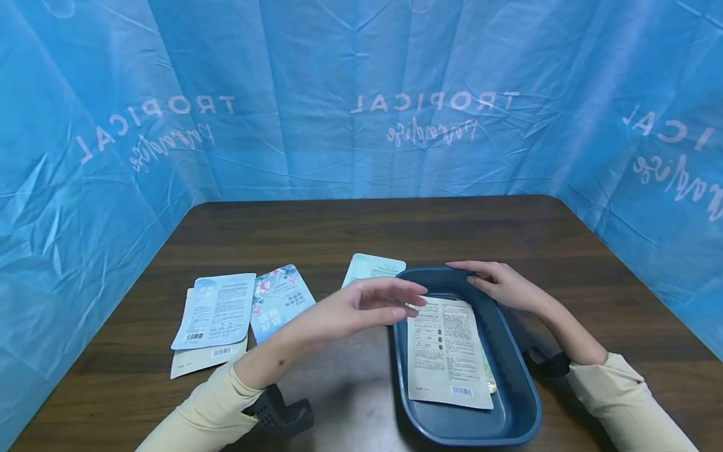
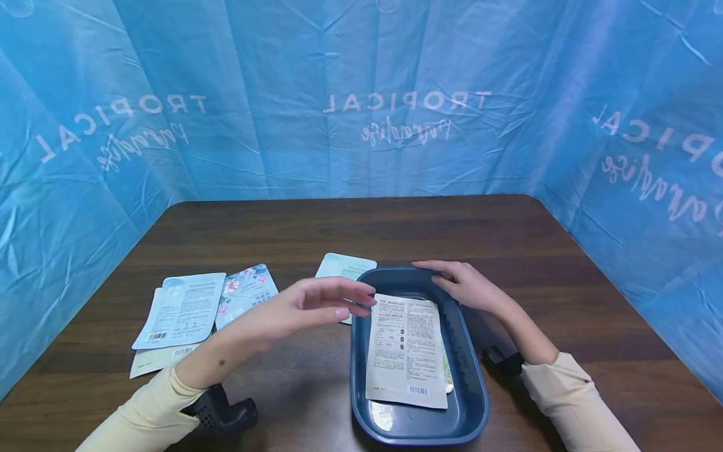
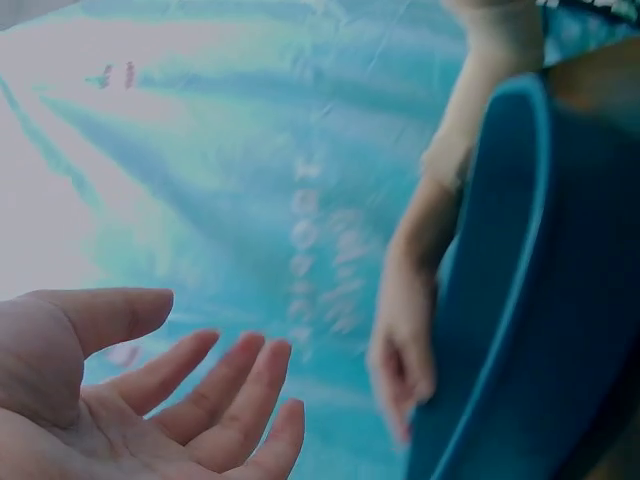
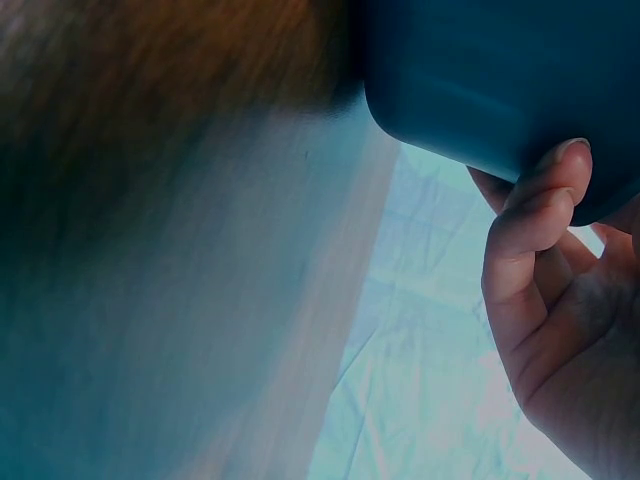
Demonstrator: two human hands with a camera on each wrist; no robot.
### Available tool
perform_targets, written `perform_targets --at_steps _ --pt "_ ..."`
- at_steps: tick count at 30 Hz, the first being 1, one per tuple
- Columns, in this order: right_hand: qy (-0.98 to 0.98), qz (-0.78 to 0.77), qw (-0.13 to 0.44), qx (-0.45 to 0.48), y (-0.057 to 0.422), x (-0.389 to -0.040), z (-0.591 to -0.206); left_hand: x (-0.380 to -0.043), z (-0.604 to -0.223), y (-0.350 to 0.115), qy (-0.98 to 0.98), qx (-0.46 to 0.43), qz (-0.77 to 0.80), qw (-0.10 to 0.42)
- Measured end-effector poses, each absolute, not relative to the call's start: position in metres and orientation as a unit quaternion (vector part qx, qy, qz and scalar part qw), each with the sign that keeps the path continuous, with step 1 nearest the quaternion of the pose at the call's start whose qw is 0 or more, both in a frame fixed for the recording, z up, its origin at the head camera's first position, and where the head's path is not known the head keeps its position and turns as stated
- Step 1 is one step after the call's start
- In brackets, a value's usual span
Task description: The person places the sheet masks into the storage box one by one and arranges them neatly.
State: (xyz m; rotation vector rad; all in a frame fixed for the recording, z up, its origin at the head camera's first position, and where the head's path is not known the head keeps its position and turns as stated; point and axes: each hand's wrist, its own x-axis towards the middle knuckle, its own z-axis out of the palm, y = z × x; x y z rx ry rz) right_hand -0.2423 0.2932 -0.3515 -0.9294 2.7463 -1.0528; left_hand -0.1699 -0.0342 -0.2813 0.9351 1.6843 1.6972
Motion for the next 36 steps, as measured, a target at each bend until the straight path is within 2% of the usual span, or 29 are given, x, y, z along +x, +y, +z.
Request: perform_targets --at_steps 5,12,18,22,28,36 --pt "0.892 -0.336 0.028 -0.303 0.294 -0.241 -0.351 -0.181 -0.269 -0.075 0.686 0.319 0.624 0.195" --pt "0.892 -0.334 0.031 -0.303 0.293 -0.241 -0.351 -0.209 -0.273 -0.158 0.802 0.23 0.548 0.06" --pt "0.892 -0.334 0.03 -0.304 0.294 -0.241 -0.35 -0.218 -0.288 -0.218 0.891 0.15 0.427 -0.011" --pt "0.891 -0.333 0.025 -0.307 0.294 -0.241 -0.35 -0.224 -0.303 -0.241 0.935 0.125 0.332 -0.004" --pt "0.893 -0.333 0.032 -0.302 0.294 -0.242 -0.351 -0.24 -0.326 -0.263 0.967 0.115 0.213 0.08" --pt "0.888 -0.337 0.026 -0.313 0.293 -0.242 -0.351 -0.251 -0.339 -0.276 0.969 0.103 0.17 0.15"
